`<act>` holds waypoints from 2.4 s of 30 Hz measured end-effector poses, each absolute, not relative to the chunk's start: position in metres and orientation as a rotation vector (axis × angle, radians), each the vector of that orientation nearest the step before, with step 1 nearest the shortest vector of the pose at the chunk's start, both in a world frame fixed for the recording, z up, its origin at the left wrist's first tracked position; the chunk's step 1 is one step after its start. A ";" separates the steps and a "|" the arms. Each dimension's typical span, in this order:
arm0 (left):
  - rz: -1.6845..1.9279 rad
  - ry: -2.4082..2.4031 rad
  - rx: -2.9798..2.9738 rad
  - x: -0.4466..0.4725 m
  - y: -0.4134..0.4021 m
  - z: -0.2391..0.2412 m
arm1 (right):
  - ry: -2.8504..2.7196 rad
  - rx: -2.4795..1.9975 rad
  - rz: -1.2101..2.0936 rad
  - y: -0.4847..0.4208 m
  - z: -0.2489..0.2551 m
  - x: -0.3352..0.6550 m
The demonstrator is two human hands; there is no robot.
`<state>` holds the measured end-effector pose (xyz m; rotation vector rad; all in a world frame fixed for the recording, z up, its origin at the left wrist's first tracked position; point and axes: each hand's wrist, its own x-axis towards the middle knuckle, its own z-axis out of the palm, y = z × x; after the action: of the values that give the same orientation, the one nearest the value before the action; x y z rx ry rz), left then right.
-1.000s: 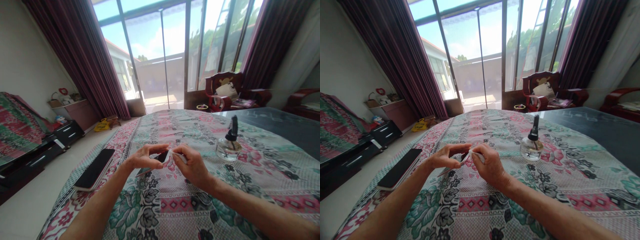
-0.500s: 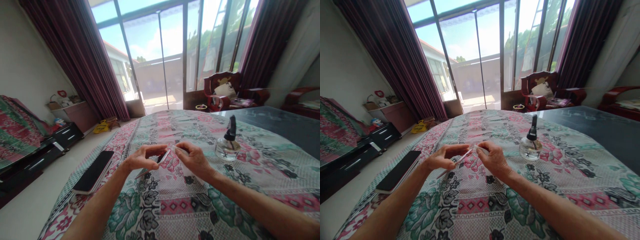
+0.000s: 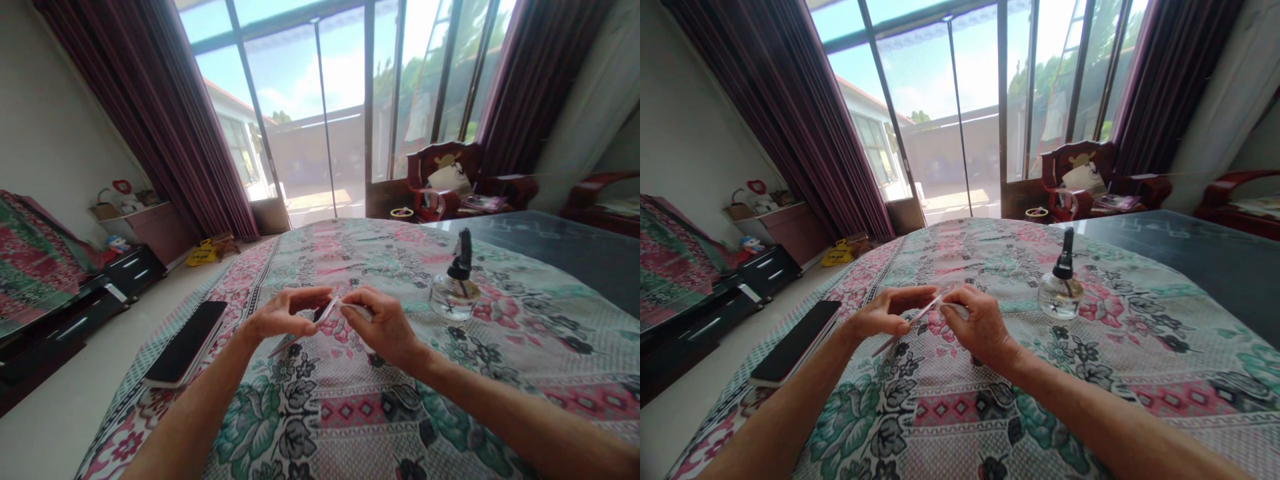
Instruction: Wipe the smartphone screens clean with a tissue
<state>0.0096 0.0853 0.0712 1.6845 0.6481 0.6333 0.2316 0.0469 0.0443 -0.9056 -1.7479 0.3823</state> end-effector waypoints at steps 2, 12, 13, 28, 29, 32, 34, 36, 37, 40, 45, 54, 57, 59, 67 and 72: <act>0.624 0.637 1.698 0.010 0.085 0.071 | -1.724 -0.955 0.369 0.048 0.044 0.233; 0.634 0.686 1.749 0.011 0.087 0.070 | -1.735 -0.908 0.342 0.047 0.046 0.232; 0.631 0.680 1.754 0.011 0.087 0.069 | -1.719 -0.938 0.338 0.050 0.045 0.234; 0.633 0.696 1.755 0.012 0.087 0.069 | -1.721 -0.964 0.347 0.051 0.038 0.233; 0.629 0.695 1.756 0.012 0.087 0.069 | -1.705 -0.987 0.345 0.053 0.038 0.234; 0.628 0.694 1.748 0.012 0.087 0.068 | -1.728 -0.933 0.346 0.050 0.039 0.233; 0.634 0.697 1.740 0.011 0.087 0.067 | -1.782 -0.828 0.369 0.043 0.040 0.227; 0.637 0.699 1.736 0.010 0.087 0.066 | -1.825 -0.740 0.403 0.037 0.040 0.223; 0.637 0.700 1.736 0.010 0.088 0.066 | -1.834 -0.728 0.411 0.037 0.039 0.222; 0.643 0.710 1.750 0.011 0.088 0.066 | -1.779 -0.865 0.402 0.045 0.036 0.227; 0.625 0.708 1.782 0.014 0.087 0.067 | -1.673 -1.002 0.401 0.056 0.035 0.237; 0.625 0.733 1.771 0.011 0.087 0.067 | -1.763 -0.831 0.350 0.042 0.045 0.229; 0.616 0.736 1.810 0.012 0.088 0.066 | -1.723 -0.930 0.382 0.048 0.042 0.232; 0.602 0.736 1.830 0.013 0.088 0.065 | -1.690 -0.985 0.388 0.050 0.041 0.233; 0.615 0.758 1.841 0.011 0.088 0.065 | -1.762 -0.885 0.313 0.042 0.044 0.228; 0.586 0.781 1.885 0.013 0.086 0.064 | -1.749 -0.967 0.317 0.048 0.041 0.233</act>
<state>0.0135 0.0864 0.0643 1.8854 0.7806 0.5855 0.2326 0.0484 0.0409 -0.9669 -1.7487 0.3170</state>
